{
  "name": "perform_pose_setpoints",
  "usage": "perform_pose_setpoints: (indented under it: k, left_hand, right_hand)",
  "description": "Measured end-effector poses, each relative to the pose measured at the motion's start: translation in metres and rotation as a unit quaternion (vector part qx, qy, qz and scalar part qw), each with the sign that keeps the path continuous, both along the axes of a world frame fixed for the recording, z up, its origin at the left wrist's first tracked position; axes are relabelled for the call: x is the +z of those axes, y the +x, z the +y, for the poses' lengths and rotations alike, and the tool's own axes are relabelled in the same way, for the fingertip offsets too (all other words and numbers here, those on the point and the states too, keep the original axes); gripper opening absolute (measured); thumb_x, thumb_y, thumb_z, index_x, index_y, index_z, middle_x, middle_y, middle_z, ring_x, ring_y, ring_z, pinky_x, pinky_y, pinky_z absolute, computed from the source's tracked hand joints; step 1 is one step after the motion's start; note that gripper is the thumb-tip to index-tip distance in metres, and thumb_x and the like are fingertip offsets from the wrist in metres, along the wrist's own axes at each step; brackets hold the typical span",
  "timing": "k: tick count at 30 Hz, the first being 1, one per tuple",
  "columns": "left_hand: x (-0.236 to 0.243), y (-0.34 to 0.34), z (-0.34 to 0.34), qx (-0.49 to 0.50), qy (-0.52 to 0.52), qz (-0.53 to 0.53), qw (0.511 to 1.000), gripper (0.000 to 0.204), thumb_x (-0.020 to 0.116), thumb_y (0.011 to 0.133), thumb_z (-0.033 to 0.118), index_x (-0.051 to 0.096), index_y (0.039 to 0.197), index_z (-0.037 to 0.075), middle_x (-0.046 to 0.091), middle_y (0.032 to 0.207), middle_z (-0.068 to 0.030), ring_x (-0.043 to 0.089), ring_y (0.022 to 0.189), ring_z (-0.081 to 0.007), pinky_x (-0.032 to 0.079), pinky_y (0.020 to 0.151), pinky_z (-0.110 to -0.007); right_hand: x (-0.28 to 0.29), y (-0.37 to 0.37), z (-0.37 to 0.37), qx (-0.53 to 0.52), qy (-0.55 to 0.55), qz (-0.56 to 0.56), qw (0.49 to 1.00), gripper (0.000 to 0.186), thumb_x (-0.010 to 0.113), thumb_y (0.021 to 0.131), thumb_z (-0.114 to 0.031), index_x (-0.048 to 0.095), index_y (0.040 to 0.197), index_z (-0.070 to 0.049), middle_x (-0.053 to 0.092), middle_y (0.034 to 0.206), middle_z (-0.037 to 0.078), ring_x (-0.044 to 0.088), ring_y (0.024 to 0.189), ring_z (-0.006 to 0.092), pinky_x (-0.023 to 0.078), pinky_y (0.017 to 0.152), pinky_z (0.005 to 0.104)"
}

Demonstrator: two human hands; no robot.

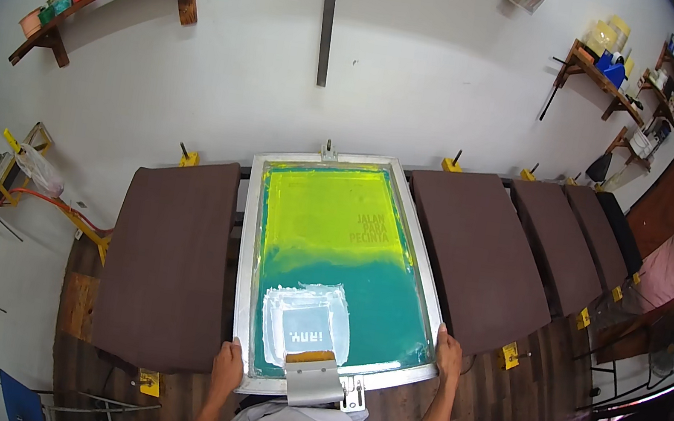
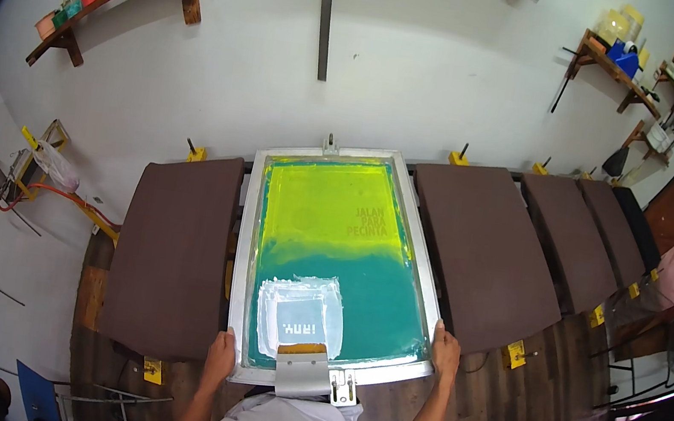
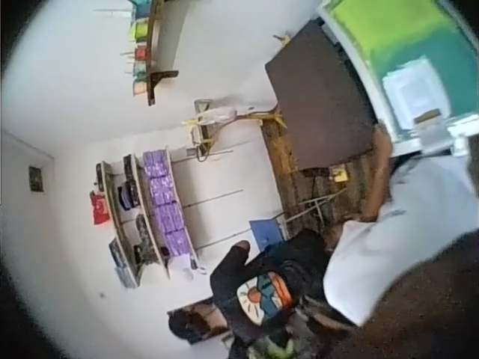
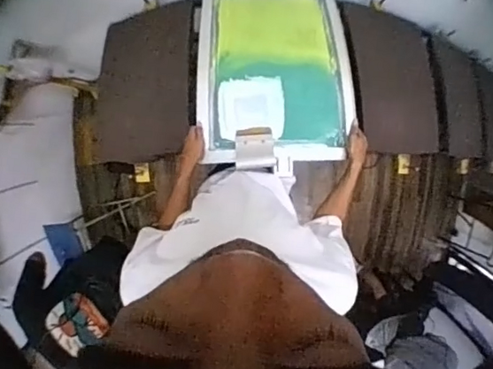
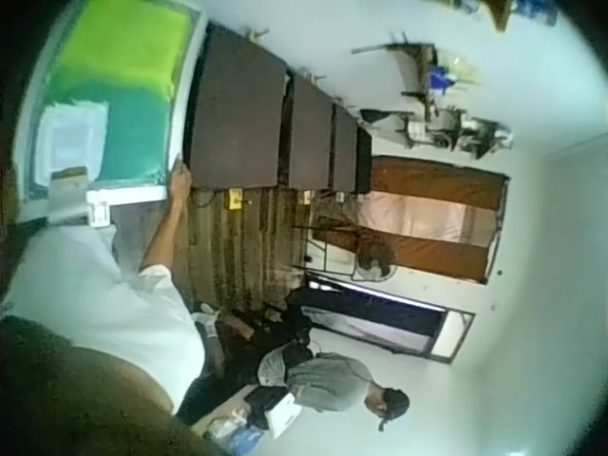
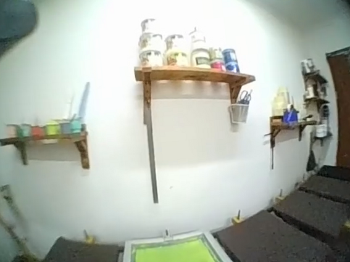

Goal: Applying white ink to a screen and printing a design onto fabric panels on a printing table.

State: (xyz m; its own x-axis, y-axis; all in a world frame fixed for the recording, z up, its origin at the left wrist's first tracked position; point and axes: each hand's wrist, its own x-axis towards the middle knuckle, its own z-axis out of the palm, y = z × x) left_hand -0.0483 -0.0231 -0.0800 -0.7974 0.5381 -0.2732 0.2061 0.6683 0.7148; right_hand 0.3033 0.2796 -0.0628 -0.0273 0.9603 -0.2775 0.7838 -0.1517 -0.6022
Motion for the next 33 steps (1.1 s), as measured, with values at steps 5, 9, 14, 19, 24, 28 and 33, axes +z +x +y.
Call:
perform_pose_setpoints:
  k: [5, 9, 14, 19, 24, 28, 33]
  left_hand:
    - [-0.017, 0.012, 0.007, 0.079, 0.058, -0.019, 0.995, 0.062, 0.028, 0.106, 0.047, 0.058, 0.106, -0.007, 0.062, 0.107, -0.0353, 0.055, 0.107, -0.0527, 0.041, 0.091, -0.055]
    - [-0.007, 0.013, 0.002, 0.078, 0.074, 0.012, 0.994, 0.062, 0.028, 0.106, 0.046, 0.060, 0.102, -0.007, 0.063, 0.103, -0.0350, 0.056, 0.102, -0.0534, 0.042, 0.088, -0.056]
    - [0.017, 0.013, -0.004, 0.071, 0.083, 0.028, 0.994, 0.059, 0.030, 0.106, 0.044, 0.060, 0.098, -0.006, 0.063, 0.097, -0.0346, 0.057, 0.096, -0.0543, 0.043, 0.083, -0.059]
    - [0.047, -0.008, -0.017, 0.046, 0.103, 0.010, 0.994, 0.056, 0.032, 0.106, 0.043, 0.059, 0.097, -0.006, 0.063, 0.094, -0.0333, 0.057, 0.094, -0.0538, 0.043, 0.080, -0.057]
    - [0.046, -0.038, -0.035, 0.038, 0.117, 0.032, 0.992, 0.059, 0.030, 0.106, 0.044, 0.060, 0.098, -0.006, 0.063, 0.095, -0.0333, 0.057, 0.095, -0.0535, 0.043, 0.080, -0.056]
    - [0.066, -0.075, -0.056, 0.028, 0.085, 0.019, 0.996, 0.063, 0.028, 0.106, 0.046, 0.062, 0.103, -0.007, 0.063, 0.101, -0.0342, 0.057, 0.100, -0.0530, 0.045, 0.084, -0.055]
    - [0.064, -0.122, -0.101, 0.052, 0.071, 0.010, 0.996, 0.064, 0.029, 0.106, 0.046, 0.063, 0.105, -0.008, 0.065, 0.100, -0.0325, 0.060, 0.101, -0.0509, 0.046, 0.086, -0.052]
  right_hand:
    - [-0.009, 0.003, -0.004, -0.017, 0.067, 0.005, 0.998, 0.085, 0.022, 0.101, -0.063, 0.066, 0.099, 0.010, 0.063, 0.100, 0.037, 0.057, 0.103, 0.0543, 0.042, 0.089, 0.0552]
    - [-0.004, 0.006, -0.007, -0.007, 0.081, 0.008, 0.997, 0.083, 0.022, 0.103, -0.058, 0.067, 0.096, 0.012, 0.062, 0.099, 0.038, 0.057, 0.103, 0.0550, 0.042, 0.089, 0.0558]
    - [0.002, 0.007, -0.017, -0.021, 0.096, 0.053, 0.994, 0.082, 0.029, 0.102, -0.059, 0.066, 0.097, 0.015, 0.063, 0.093, 0.040, 0.061, 0.097, 0.0545, 0.043, 0.083, 0.0547]
    - [0.018, 0.002, -0.033, -0.034, 0.071, 0.053, 0.996, 0.082, 0.033, 0.102, -0.061, 0.063, 0.095, 0.016, 0.065, 0.077, 0.026, 0.062, 0.078, 0.0286, 0.046, 0.074, 0.0451]
    - [0.031, -0.023, -0.065, -0.057, 0.100, 0.106, 0.988, 0.081, 0.035, 0.101, -0.062, 0.062, 0.093, 0.013, 0.062, 0.072, 0.021, 0.055, 0.072, 0.0214, 0.044, 0.069, 0.0440]
    - [0.040, -0.055, -0.096, -0.066, 0.093, 0.095, 0.989, 0.078, 0.036, 0.100, -0.062, 0.057, 0.082, 0.011, 0.056, 0.067, 0.017, 0.049, 0.068, 0.0209, 0.041, 0.064, 0.0443]
    - [0.049, -0.109, -0.141, -0.059, 0.080, 0.117, 0.988, 0.071, 0.040, 0.102, -0.057, 0.054, 0.077, 0.009, 0.051, 0.062, 0.012, 0.044, 0.065, 0.0160, 0.038, 0.060, 0.0409]
